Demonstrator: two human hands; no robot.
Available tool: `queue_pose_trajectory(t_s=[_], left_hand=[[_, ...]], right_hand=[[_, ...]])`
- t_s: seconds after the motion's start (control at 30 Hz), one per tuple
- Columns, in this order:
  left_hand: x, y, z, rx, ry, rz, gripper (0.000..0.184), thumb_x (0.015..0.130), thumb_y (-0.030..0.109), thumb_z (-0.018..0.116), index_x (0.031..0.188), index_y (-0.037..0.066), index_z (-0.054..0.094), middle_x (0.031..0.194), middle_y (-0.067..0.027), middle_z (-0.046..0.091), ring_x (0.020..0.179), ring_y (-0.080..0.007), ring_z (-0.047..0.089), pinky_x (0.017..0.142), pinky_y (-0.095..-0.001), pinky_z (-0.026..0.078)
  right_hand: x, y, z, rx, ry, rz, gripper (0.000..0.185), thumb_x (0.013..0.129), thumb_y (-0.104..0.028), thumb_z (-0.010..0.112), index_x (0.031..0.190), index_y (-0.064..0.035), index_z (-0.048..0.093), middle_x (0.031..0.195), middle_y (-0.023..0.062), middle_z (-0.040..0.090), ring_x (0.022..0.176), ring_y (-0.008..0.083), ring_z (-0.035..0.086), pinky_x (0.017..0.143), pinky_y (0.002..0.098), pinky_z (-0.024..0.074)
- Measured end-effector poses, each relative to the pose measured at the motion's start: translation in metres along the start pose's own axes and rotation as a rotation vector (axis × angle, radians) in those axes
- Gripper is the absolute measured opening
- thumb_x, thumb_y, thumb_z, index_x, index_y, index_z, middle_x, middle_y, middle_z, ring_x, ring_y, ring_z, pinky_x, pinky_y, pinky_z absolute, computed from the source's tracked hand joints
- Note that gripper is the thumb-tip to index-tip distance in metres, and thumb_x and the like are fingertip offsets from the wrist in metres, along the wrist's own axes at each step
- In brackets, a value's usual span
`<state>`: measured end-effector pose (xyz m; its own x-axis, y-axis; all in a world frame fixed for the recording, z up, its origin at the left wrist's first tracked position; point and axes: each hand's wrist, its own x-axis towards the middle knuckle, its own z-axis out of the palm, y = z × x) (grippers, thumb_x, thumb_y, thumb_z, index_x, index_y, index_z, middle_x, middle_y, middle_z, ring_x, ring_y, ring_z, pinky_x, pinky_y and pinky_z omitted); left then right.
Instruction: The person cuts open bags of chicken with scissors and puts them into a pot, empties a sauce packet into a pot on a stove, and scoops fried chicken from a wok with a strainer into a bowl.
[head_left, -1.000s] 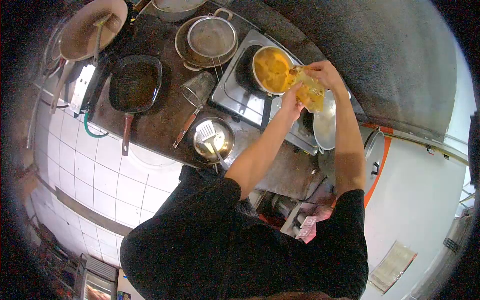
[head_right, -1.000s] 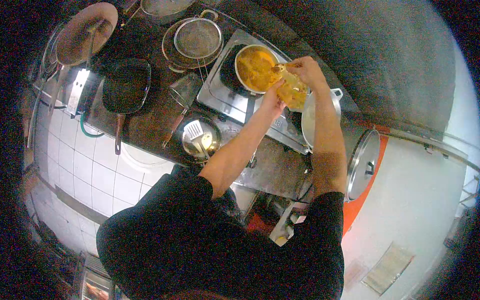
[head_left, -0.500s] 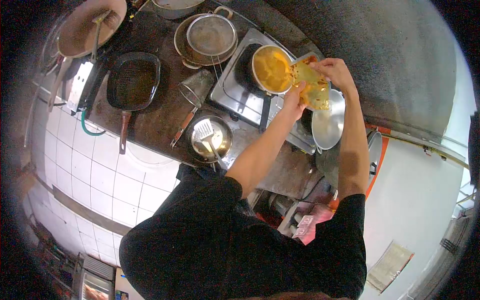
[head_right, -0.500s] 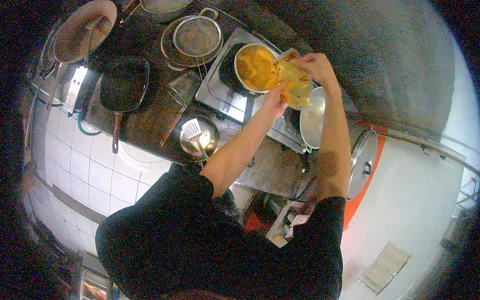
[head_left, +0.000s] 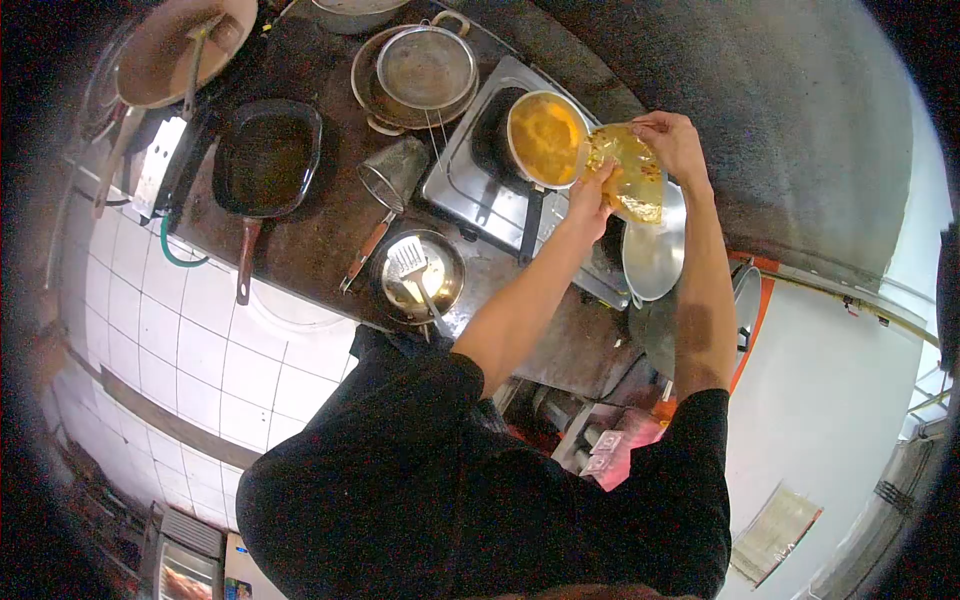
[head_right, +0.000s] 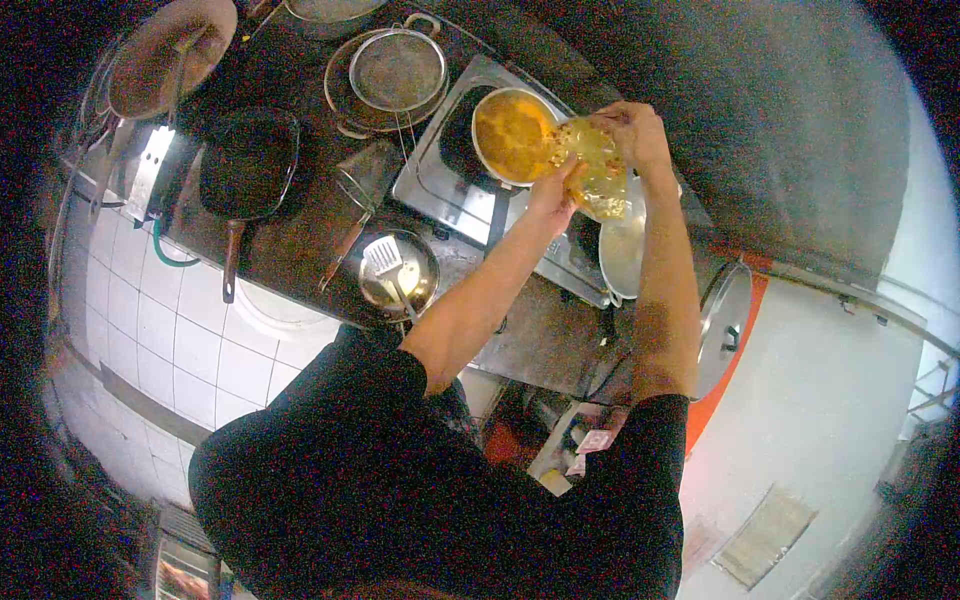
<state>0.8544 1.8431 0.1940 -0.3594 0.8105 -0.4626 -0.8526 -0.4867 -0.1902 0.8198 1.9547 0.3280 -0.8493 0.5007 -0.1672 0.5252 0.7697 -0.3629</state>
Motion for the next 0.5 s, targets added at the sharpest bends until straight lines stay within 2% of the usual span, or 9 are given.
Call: queue_pose_trajectory(t_s=[0.07, 0.13, 0.2, 0.23, 0.3, 0.33, 0.4, 0.43, 0.5], left_hand=[[0.001, 0.0, -0.004, 0.033, -0.01, 0.014, 0.039, 0.09, 0.018, 0.063, 0.125, 0.012, 0.047, 0.109, -0.0033, 0.062, 0.096, -0.0186, 0.063, 0.08, -0.0391, 0.058], [0.005, -0.003, -0.006, 0.01, -0.004, 0.046, 0.039, 0.09, 0.019, 0.064, 0.124, 0.012, 0.048, 0.11, -0.0028, 0.062, 0.096, -0.0183, 0.063, 0.08, -0.039, 0.057], [0.008, -0.004, -0.008, -0.012, 0.003, 0.08, 0.039, 0.089, 0.019, 0.065, 0.124, 0.013, 0.049, 0.11, -0.0023, 0.062, 0.096, -0.0181, 0.064, 0.08, -0.039, 0.057], [0.009, -0.004, -0.009, -0.023, 0.008, 0.073, 0.039, 0.088, 0.019, 0.067, 0.122, 0.013, 0.05, 0.11, -0.002, 0.062, 0.096, -0.0177, 0.064, 0.08, -0.0385, 0.057], [0.012, -0.005, -0.012, -0.035, 0.013, 0.067, 0.038, 0.087, 0.019, 0.068, 0.121, 0.014, 0.051, 0.109, -0.0017, 0.063, 0.096, -0.0174, 0.063, 0.08, -0.038, 0.057], [0.012, -0.006, -0.014, -0.027, 0.017, 0.065, 0.038, 0.086, 0.019, 0.069, 0.12, 0.015, 0.052, 0.109, -0.0016, 0.063, 0.096, -0.0173, 0.063, 0.08, -0.0378, 0.057], [0.005, -0.002, -0.008, -0.021, 0.022, 0.065, 0.038, 0.085, 0.019, 0.07, 0.12, 0.015, 0.053, 0.108, -0.0016, 0.063, 0.097, -0.0173, 0.063, 0.081, -0.0375, 0.056], [0.001, -0.002, -0.005, -0.003, 0.043, 0.063, 0.038, 0.085, 0.019, 0.069, 0.119, 0.015, 0.053, 0.108, -0.0019, 0.064, 0.096, -0.0175, 0.064, 0.08, -0.037, 0.057], [0.004, -0.005, -0.008, 0.012, 0.067, 0.059, 0.038, 0.085, 0.019, 0.069, 0.119, 0.014, 0.053, 0.108, -0.0022, 0.064, 0.096, -0.0177, 0.064, 0.079, -0.0365, 0.057]], right_hand=[[-0.005, -0.01, 0.002, -0.112, 0.03, 0.079, 0.033, 0.076, -0.034, 0.073, 0.092, -0.0058, 0.073, 0.087, 0.0152, 0.07, 0.077, 0.025, 0.069, 0.069, 0.0362, 0.0529], [-0.006, -0.02, 0.004, -0.226, 0.061, 0.157, 0.03, 0.077, -0.032, 0.072, 0.093, -0.0061, 0.073, 0.088, 0.0147, 0.071, 0.077, 0.0248, 0.069, 0.068, 0.036, 0.0533], [-0.003, -0.014, 0.012, -0.176, 0.088, 0.165, 0.025, 0.08, -0.026, 0.072, 0.087, -0.0018, 0.071, 0.074, 0.0104, 0.068, 0.065, 0.0149, 0.062, 0.064, 0.0308, 0.0487], [-0.003, -0.01, 0.014, -0.176, 0.084, 0.164, 0.025, 0.08, -0.026, 0.072, 0.087, -0.0018, 0.071, 0.074, 0.0104, 0.068, 0.065, 0.0149, 0.062, 0.064, 0.0308, 0.0487], [-0.004, -0.009, 0.015, 0.121, 0.052, 0.066, 0.03, 0.079, -0.031, 0.073, 0.085, -0.0023, 0.071, 0.07, 0.0107, 0.067, 0.061, 0.0142, 0.059, 0.062, 0.0314, 0.0477], [-0.003, -0.009, 0.013, 0.121, 0.051, 0.066, 0.03, 0.079, -0.031, 0.073, 0.085, -0.0023, 0.071, 0.07, 0.0107, 0.067, 0.061, 0.0142, 0.059, 0.062, 0.0314, 0.0477], [-0.004, -0.021, 0.007, -0.291, 0.094, 0.176, 0.028, 0.081, -0.03, 0.072, 0.087, -0.002, 0.071, 0.072, 0.0099, 0.068, 0.063, 0.0137, 0.061, 0.062, 0.0307, 0.0486], [-0.002, -0.021, 0.007, -0.292, 0.094, 0.174, 0.028, 0.081, -0.03, 0.072, 0.087, -0.002, 0.071, 0.072, 0.0099, 0.068, 0.063, 0.0137, 0.061, 0.062, 0.0307, 0.0486], [-0.001, -0.012, 0.009, -0.173, 0.065, 0.21, 0.027, 0.078, -0.032, 0.073, 0.087, -0.0063, 0.073, 0.08, 0.0109, 0.07, 0.065, 0.02, 0.066, 0.064, 0.0337, 0.052]])
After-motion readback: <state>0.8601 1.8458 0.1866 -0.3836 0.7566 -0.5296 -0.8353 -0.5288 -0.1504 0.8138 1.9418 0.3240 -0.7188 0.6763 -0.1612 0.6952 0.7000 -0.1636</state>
